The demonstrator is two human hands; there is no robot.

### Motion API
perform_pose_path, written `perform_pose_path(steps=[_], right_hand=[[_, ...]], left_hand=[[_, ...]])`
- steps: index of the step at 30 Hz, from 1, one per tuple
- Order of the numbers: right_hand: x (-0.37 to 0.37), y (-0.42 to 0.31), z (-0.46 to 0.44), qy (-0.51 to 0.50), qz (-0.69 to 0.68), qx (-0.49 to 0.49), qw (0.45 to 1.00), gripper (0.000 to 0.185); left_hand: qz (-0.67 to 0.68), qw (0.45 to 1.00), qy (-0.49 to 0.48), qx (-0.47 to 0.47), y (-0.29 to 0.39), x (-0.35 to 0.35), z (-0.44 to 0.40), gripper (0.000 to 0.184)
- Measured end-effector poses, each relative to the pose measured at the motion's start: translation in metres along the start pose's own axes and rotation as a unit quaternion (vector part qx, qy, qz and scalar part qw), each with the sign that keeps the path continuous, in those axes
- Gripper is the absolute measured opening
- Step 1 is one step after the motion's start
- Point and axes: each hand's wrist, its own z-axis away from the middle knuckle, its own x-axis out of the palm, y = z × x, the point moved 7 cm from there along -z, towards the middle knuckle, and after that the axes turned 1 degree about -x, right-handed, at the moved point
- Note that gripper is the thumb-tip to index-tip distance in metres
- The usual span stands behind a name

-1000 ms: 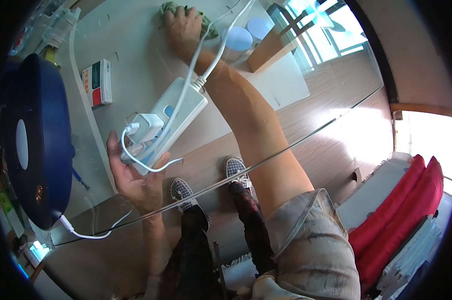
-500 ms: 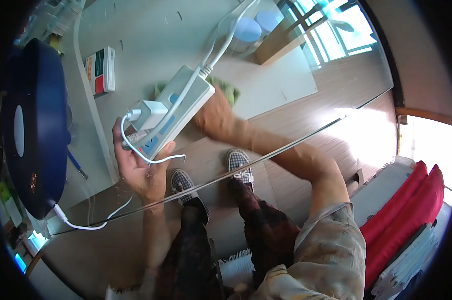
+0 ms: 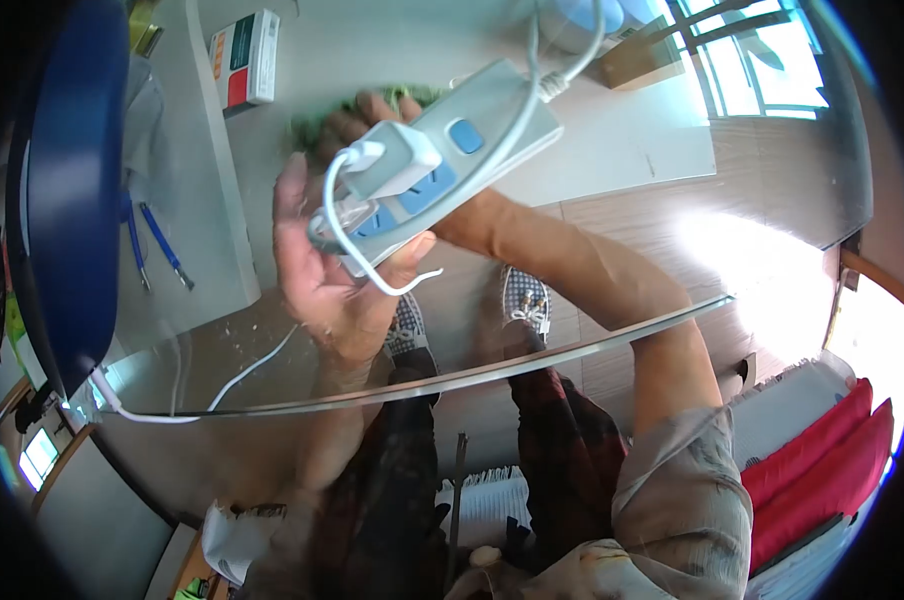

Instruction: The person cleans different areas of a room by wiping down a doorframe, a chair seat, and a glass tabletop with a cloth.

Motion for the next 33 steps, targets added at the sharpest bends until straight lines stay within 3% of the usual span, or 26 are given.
perform_pose_path(steps=[2, 9, 15, 22, 27, 30, 33], right_hand=[[0.005, -0.020, 0.002, -0.030, -0.022, 0.001, 0.999, 0.040], [0.043, -0.004, -0.041, 0.015, -0.049, 0.013, 0.999, 0.040], [0.034, -0.001, -0.020, 0.000, -0.054, 0.018, 0.998, 0.039], [0.027, -0.008, -0.017, -0.011, -0.043, 0.025, 0.999, 0.039], [0.035, -0.024, -0.026, -0.010, -0.050, 0.019, 0.998, 0.038], [0.043, -0.030, -0.031, -0.007, -0.062, 0.014, 0.998, 0.038], [0.040, -0.029, -0.028, -0.011, -0.068, 0.014, 0.998, 0.038]], left_hand=[[-0.034, 0.999, -0.008, 0.013, 0.000, -0.001, 0.002, 0.092], [0.000, 1.000, -0.003, -0.008, -0.002, 0.007, 0.012, 0.094], [-0.018, 0.999, -0.037, 0.016, 0.007, 0.003, -0.003, 0.091], [-0.034, 0.999, -0.008, 0.029, 0.001, 0.002, 0.005, 0.085], [-0.065, 0.993, -0.068, 0.064, 0.010, 0.005, 0.001, 0.090], [-0.042, 0.997, -0.033, 0.062, 0.008, 0.005, 0.002, 0.079], [-0.049, 0.997, -0.042, 0.053, 0.013, 0.008, -0.001, 0.082]])
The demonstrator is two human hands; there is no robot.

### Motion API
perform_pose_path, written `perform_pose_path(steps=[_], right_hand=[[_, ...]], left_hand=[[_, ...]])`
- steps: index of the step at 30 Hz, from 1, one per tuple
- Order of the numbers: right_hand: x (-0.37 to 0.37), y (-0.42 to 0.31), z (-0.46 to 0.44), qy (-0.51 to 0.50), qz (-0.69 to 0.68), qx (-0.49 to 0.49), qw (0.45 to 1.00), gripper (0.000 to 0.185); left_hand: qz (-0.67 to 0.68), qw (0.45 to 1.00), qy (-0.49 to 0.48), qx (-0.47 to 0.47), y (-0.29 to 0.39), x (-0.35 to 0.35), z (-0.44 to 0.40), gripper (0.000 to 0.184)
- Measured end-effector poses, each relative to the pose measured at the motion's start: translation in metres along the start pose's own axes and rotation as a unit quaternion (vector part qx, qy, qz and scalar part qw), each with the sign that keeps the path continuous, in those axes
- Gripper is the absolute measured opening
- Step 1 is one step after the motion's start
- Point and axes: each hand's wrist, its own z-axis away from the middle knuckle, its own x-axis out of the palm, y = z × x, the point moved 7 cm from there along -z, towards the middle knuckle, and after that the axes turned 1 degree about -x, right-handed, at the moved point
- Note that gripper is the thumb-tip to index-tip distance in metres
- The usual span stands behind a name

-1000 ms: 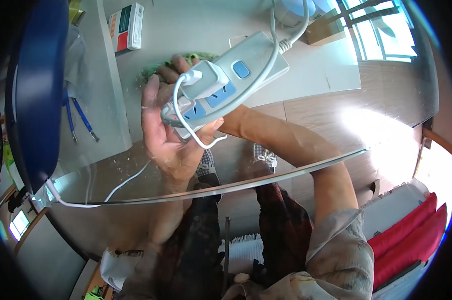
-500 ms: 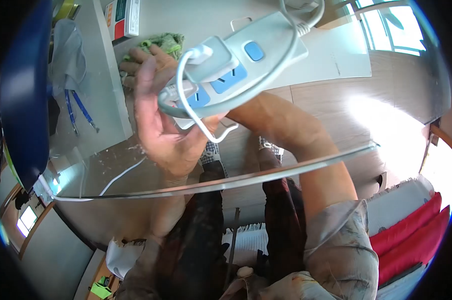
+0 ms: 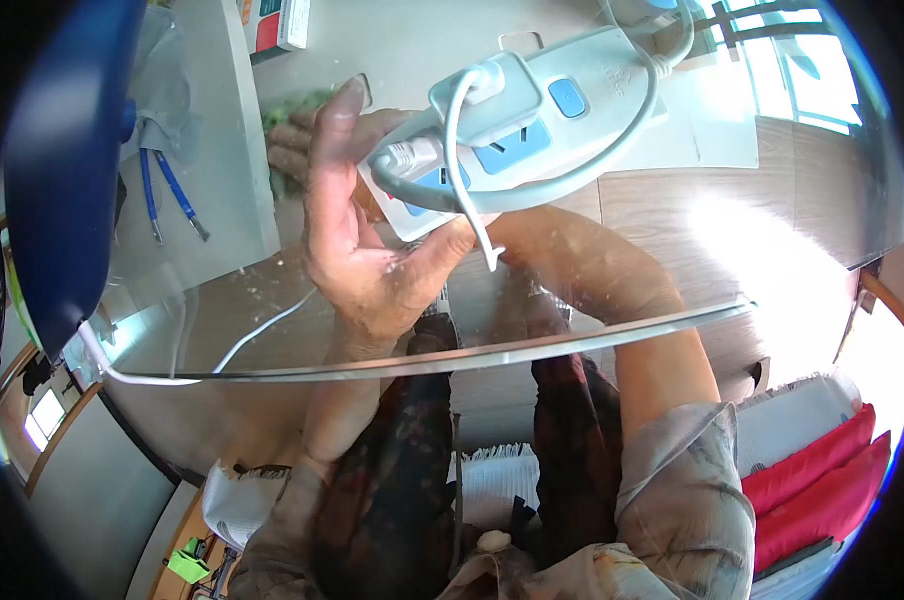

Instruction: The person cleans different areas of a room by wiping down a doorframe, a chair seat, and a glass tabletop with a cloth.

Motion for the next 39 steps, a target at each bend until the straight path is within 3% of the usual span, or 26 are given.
perform_pose_path(steps=[8, 11, 16, 23, 25, 26, 34, 39], right_hand=[[-0.017, 0.005, 0.012, -0.009, 0.008, 0.004, 1.000, 0.037], [-0.030, 0.007, 0.022, -0.020, 0.019, 0.007, 1.000, 0.037], [-0.047, 0.011, 0.037, -0.024, 0.027, 0.020, 0.999, 0.037], [-0.062, 0.011, 0.066, -0.028, 0.009, 0.033, 0.999, 0.036], [-0.065, 0.012, 0.070, -0.027, -0.001, 0.035, 0.999, 0.036], [-0.065, 0.011, 0.072, -0.028, -0.007, 0.031, 0.999, 0.036], [-0.029, -0.010, 0.063, -0.027, -0.097, -0.051, 0.994, 0.035], [-0.010, 0.016, 0.051, -0.016, -0.133, -0.096, 0.986, 0.035]], left_hand=[[-0.020, 0.999, -0.037, 0.015, 0.000, -0.005, 0.006, 0.090], [0.002, 0.999, -0.035, 0.032, -0.004, -0.008, 0.001, 0.090], [0.017, 0.999, 0.009, -0.027, 0.000, -0.003, 0.002, 0.082], [0.002, 1.000, -0.001, 0.008, 0.006, 0.010, -0.004, 0.081], [0.063, 0.998, -0.008, -0.027, 0.006, 0.015, -0.002, 0.080], [-0.010, 0.998, -0.054, 0.004, 0.012, 0.016, -0.003, 0.092], [0.017, 0.998, -0.040, -0.036, 0.003, 0.015, 0.004, 0.096], [-0.034, 0.999, -0.036, -0.021, 0.004, 0.008, 0.004, 0.097]])
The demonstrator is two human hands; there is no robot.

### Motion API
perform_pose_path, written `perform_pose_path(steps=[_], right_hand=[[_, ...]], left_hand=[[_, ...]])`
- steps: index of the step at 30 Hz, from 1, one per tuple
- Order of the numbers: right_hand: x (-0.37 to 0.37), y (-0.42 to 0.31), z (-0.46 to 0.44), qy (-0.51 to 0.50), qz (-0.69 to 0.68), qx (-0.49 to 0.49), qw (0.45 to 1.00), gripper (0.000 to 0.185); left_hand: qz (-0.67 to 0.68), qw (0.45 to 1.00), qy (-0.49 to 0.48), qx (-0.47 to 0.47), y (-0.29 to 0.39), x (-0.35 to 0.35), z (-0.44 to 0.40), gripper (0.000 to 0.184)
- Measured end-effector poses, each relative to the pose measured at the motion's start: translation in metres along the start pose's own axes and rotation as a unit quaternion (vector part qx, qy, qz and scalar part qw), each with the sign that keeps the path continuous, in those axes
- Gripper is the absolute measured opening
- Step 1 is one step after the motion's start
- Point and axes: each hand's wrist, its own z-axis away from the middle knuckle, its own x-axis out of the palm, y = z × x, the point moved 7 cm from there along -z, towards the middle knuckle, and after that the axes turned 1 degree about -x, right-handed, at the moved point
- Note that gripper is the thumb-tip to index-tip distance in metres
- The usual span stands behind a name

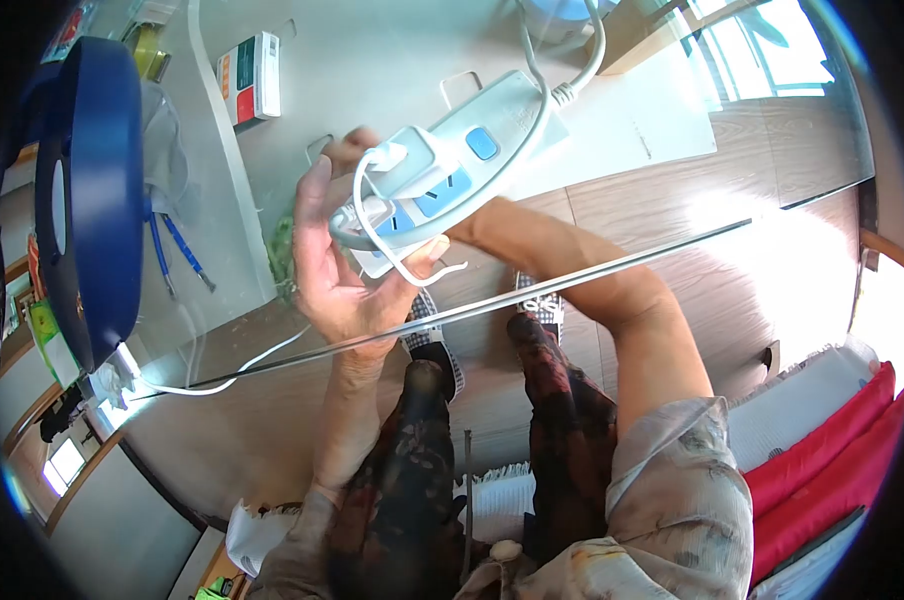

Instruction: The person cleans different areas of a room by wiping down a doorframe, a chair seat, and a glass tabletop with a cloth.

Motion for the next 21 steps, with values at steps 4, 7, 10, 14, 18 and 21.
perform_pose_path(steps=[4, 7, 10, 14, 18, 21], right_hand=[[-0.062, 0.048, 0.008, -0.004, 0.144, 0.045, 0.989, 0.033], [-0.098, 0.091, 0.015, 0.072, 0.273, 0.207, 0.937, 0.048], [-0.119, 0.084, 0.007, 0.156, 0.316, 0.280, 0.893, 0.065], [-0.070, 0.078, -0.028, 0.045, 0.152, 0.232, 0.960, 0.071], [-0.047, 0.071, -0.054, 0.026, 0.170, 0.220, 0.960, 0.055], [-0.060, 0.104, -0.067, 0.114, 0.221, 0.193, 0.949, 0.046]], left_hand=[[0.017, 1.000, 0.005, -0.012, -0.002, -0.001, 0.000, 0.097], [0.000, 1.000, 0.002, -0.009, -0.001, -0.004, 0.000, 0.096], [-0.006, 1.000, 0.011, -0.017, -0.003, -0.005, 0.001, 0.090], [0.036, 0.998, 0.041, -0.030, -0.011, -0.002, 0.007, 0.079], [0.066, 0.996, 0.046, -0.048, -0.003, 0.002, 0.004, 0.083], [0.058, 0.996, 0.051, -0.043, -0.001, 0.001, 0.004, 0.087]])
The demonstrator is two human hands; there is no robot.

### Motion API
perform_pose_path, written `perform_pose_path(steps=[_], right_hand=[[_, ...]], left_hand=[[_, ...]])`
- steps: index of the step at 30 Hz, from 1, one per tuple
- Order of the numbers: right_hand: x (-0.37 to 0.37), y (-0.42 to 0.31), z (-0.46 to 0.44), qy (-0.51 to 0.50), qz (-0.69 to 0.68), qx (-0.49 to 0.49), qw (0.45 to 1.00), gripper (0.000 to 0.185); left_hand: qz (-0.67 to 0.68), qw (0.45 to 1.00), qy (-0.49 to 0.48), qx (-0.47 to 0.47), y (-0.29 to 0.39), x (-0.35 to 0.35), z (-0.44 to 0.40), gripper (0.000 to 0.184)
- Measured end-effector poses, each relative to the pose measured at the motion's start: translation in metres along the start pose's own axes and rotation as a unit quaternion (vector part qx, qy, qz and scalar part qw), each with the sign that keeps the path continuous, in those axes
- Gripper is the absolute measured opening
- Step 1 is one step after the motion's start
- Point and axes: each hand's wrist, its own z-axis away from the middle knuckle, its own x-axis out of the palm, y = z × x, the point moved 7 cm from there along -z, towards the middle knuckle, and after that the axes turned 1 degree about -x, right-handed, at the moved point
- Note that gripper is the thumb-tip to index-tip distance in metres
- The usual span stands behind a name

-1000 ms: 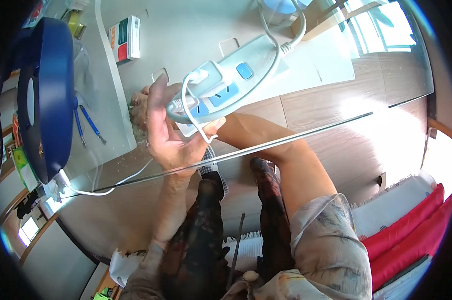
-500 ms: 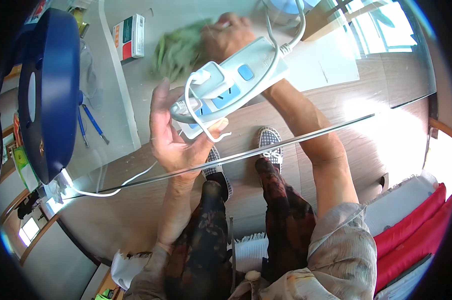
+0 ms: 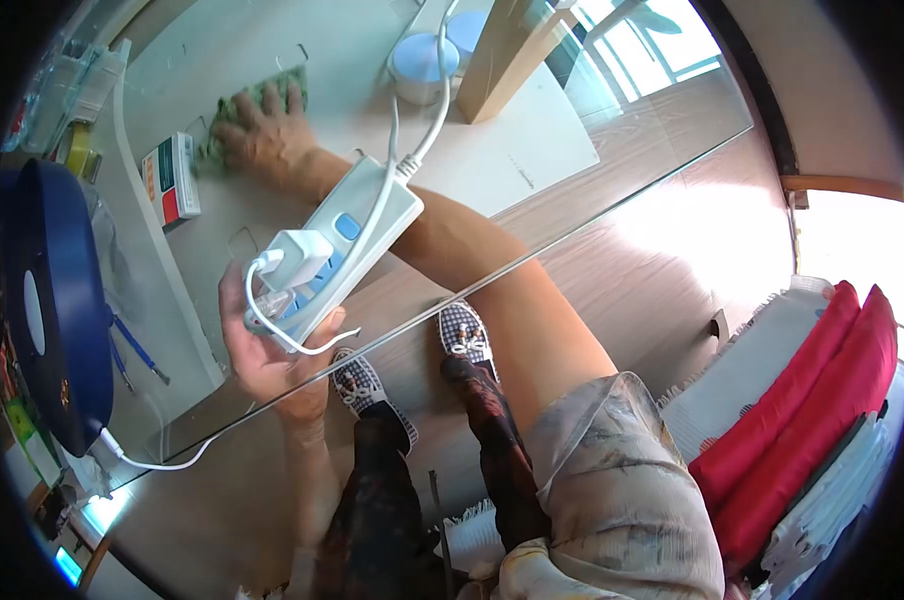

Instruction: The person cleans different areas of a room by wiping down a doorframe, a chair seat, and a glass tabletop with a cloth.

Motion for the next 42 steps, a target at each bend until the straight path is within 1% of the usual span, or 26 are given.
perform_pose_path(steps=[3, 5, 6, 8, 9, 11, 13, 15, 16, 17, 19, 20, 22, 23, 24, 25, 26, 27, 29, 30, 32, 33, 34, 36, 38, 42], right_hand=[[-0.002, 0.049, -0.032, 0.048, 0.082, 0.082, 0.992, 0.045], [-0.006, 0.065, -0.035, 0.075, 0.101, 0.082, 0.989, 0.045], [-0.008, 0.071, -0.031, 0.087, 0.110, 0.081, 0.987, 0.045], [-0.004, 0.069, -0.005, 0.065, 0.108, 0.049, 0.991, 0.045], [-0.006, 0.063, 0.009, 0.055, 0.106, 0.031, 0.992, 0.045], [-0.046, 0.033, 0.058, 0.059, 0.033, 0.027, 0.997, 0.049], [-0.052, 0.026, 0.116, -0.045, 0.022, -0.056, 0.997, 0.053], [-0.099, 0.020, 0.147, -0.067, -0.011, -0.055, 0.996, 0.046], [-0.115, 0.028, 0.156, -0.071, 0.000, -0.021, 0.997, 0.047], [-0.129, 0.040, 0.165, -0.074, 0.010, 0.013, 0.997, 0.049], [-0.146, 0.079, 0.189, -0.062, 0.072, 0.075, 0.993, 0.049], [-0.158, 0.095, 0.195, -0.040, 0.103, 0.103, 0.989, 0.048], [-0.177, 0.128, 0.206, -0.005, 0.173, 0.149, 0.973, 0.048], [-0.183, 0.141, 0.208, 0.006, 0.178, 0.176, 0.968, 0.047], [-0.189, 0.153, 0.211, 0.015, 0.182, 0.202, 0.962, 0.046], [-0.193, 0.164, 0.214, 0.025, 0.183, 0.229, 0.956, 0.045], [-0.197, 0.172, 0.210, 0.034, 0.186, 0.225, 0.956, 0.043], [-0.199, 0.188, 0.206, 0.041, 0.149, 0.248, 0.956, 0.043], [-0.203, 0.216, 0.200, 0.055, 0.075, 0.293, 0.952, 0.045], [-0.216, 0.212, 0.185, 0.107, 0.009, 0.331, 0.937, 0.048], [-0.225, 0.222, 0.171, 0.166, 0.015, 0.315, 0.935, 0.037], [-0.227, 0.229, 0.165, 0.174, 0.020, 0.307, 0.935, 0.037], [-0.226, 0.234, 0.161, 0.169, 0.021, 0.299, 0.939, 0.037], [-0.225, 0.242, 0.155, 0.152, 0.024, 0.283, 0.947, 0.037], [-0.223, 0.248, 0.153, 0.128, 0.024, 0.271, 0.954, 0.036], [-0.220, 0.249, 0.156, 0.077, 0.031, 0.248, 0.965, 0.036]], left_hand=[[-0.011, 1.000, 0.007, 0.022, -0.002, -0.005, -0.001, 0.089], [-0.025, 0.999, 0.007, 0.036, -0.001, -0.009, -0.002, 0.088], [-0.024, 1.000, 0.009, 0.018, -0.001, -0.010, -0.002, 0.087], [-0.019, 1.000, 0.014, -0.013, 0.001, -0.010, -0.007, 0.086], [-0.008, 1.000, 0.022, -0.003, 0.002, -0.011, -0.010, 0.085], [0.013, 0.999, 0.034, 0.012, 0.001, -0.014, -0.012, 0.083], [-0.004, 0.999, 0.036, 0.011, -0.005, -0.018, -0.011, 0.084], [-0.021, 0.998, 0.044, 0.027, -0.011, -0.021, -0.016, 0.084], [-0.007, 0.999, 0.035, 0.016, -0.014, -0.021, -0.019, 0.082], [0.009, 0.999, 0.047, 0.005, -0.016, -0.022, -0.021, 0.081], [0.038, 0.997, 0.068, -0.017, -0.021, -0.024, -0.025, 0.078], [0.025, 0.997, 0.073, -0.004, -0.022, -0.026, -0.028, 0.073], [0.040, 0.993, 0.104, -0.031, -0.036, -0.029, -0.035, 0.069], [0.052, 0.990, 0.120, -0.046, -0.044, -0.028, -0.037, 0.067], [0.045, 0.990, 0.134, -0.029, -0.046, -0.027, -0.042, 0.061], [0.037, 0.988, 0.142, -0.046, -0.052, -0.025, -0.045, 0.061], [0.028, 0.986, 0.151, -0.061, -0.057, -0.024, -0.048, 0.060], [0.018, 0.984, 0.162, -0.075, -0.062, -0.024, -0.052, 0.059], [-0.032, 0.983, 0.175, -0.037, -0.071, -0.024, -0.059, 0.060], [-0.065, 0.982, 0.177, -0.024, -0.077, -0.024, -0.060, 0.062], [-0.123, 0.975, 0.183, 0.001, -0.088, -0.025, -0.058, 0.066], [-0.149, 0.971, 0.186, 0.010, -0.093, -0.026, -0.057, 0.068], [-0.176, 0.966, 0.190, 0.019, -0.097, -0.028, -0.055, 0.071], [-0.251, 0.951, 0.182, 0.011, -0.095, -0.026, -0.051, 0.076], [-0.296, 0.940, 0.171, -0.005, -0.095, -0.023, -0.049, 0.079], [-0.321, 0.932, 0.166, -0.040, -0.095, -0.021, -0.046, 0.081]])
